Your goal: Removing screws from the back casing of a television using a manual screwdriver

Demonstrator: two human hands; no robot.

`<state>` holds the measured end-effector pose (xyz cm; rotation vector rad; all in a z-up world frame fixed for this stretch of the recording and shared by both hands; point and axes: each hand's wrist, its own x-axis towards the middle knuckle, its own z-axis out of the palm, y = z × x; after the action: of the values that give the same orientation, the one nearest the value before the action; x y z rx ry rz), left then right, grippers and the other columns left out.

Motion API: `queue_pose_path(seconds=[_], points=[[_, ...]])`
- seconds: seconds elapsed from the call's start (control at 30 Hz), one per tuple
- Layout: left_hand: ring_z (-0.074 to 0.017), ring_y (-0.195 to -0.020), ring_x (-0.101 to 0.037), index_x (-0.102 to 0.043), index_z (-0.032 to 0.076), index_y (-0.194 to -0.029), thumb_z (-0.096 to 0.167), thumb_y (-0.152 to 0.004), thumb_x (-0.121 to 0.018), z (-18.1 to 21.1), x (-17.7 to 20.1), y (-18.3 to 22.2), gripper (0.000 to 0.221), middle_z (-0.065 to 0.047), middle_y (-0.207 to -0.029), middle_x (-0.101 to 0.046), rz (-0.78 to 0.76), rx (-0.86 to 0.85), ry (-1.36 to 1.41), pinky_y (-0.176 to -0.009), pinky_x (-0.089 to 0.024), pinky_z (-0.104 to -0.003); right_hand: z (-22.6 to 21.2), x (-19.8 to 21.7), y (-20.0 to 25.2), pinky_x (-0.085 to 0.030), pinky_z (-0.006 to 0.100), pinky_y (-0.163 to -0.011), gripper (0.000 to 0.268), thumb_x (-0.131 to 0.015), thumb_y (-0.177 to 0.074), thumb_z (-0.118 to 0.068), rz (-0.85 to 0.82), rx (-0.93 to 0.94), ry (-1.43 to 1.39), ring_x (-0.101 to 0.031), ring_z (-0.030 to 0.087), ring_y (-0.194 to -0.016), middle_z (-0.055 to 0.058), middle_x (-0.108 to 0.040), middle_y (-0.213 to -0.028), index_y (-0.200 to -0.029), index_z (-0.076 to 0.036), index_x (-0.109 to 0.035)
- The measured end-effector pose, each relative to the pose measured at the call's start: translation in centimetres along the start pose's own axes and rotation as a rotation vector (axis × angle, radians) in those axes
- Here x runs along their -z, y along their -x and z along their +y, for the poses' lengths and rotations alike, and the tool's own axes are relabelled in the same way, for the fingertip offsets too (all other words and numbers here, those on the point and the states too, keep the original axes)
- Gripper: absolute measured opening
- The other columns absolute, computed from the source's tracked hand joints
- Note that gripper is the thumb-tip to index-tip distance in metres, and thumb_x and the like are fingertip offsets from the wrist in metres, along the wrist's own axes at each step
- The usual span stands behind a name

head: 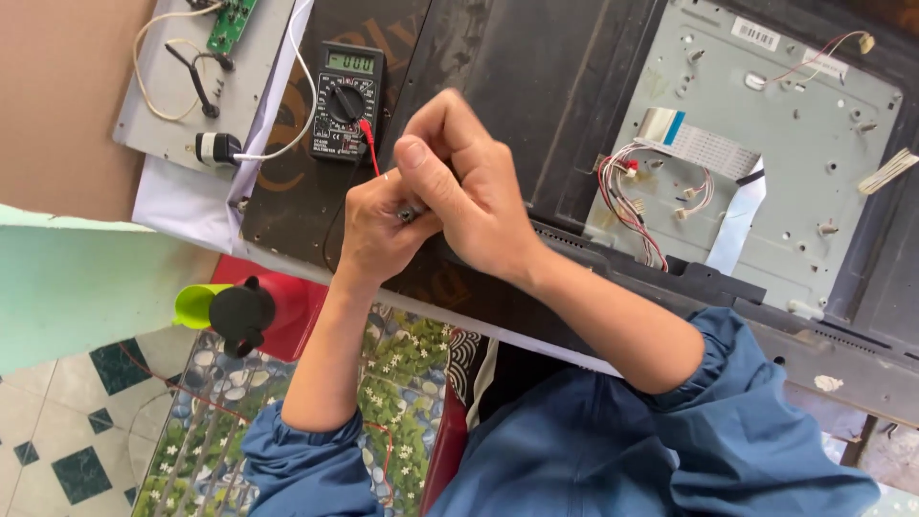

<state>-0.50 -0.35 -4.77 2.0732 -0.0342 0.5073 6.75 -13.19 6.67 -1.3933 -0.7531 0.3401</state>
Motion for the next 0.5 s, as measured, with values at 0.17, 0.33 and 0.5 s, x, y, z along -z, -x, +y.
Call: queue_pose_path(seconds=[0.17,0.33,0.5], points=[[-0.0185,-0.064,-0.047,-0.054,0.011,-0.083,0.021,-0.079,-0.089,-0.7,-0.1,-0.2,0.038,0.000,-0.072,-0.051,0.006,0.026,-0.040,-0.061,-0.038,-0.036,1.4,0.1,-2.1,-0.029,0.020,-0.043,0.035,-0.045,-0.106,-0.043,-0.207,-0.079,-0.274,-0.029,0.004,-0.046,-0.006,-0.033,-0.057,-0.091,-0.013,-0.036],[-0.0056,-0.066,-0.041,-0.067,0.013,-0.090,0.021,-0.090,-0.083,1.0,1.5,-1.6,0.018,0.008,-0.069,-0.051,-0.188,0.225,0.245,-0.063,-0.038,-0.022,2.2,2.2,-4.0,-0.023,0.023,-0.040,0.029,-0.044,-0.107,-0.030,-0.505,-0.249,-0.403,-0.021,0.007,-0.041,-0.002,-0.029,-0.050,-0.087,-0.013,-0.033],[-0.0061,-0.069,-0.050,-0.065,0.009,-0.079,0.018,-0.088,-0.085,0.2,0.6,-1.2,0.024,0.005,-0.071,-0.063,-0.077,0.146,0.138,-0.064,-0.043,-0.026,0.5,2.9,-3.6,-0.027,0.024,-0.041,0.025,-0.046,-0.106,-0.025,-0.477,-0.244,-0.146,-0.027,0.011,-0.042,0.002,-0.032,-0.049,-0.093,-0.011,-0.029]])
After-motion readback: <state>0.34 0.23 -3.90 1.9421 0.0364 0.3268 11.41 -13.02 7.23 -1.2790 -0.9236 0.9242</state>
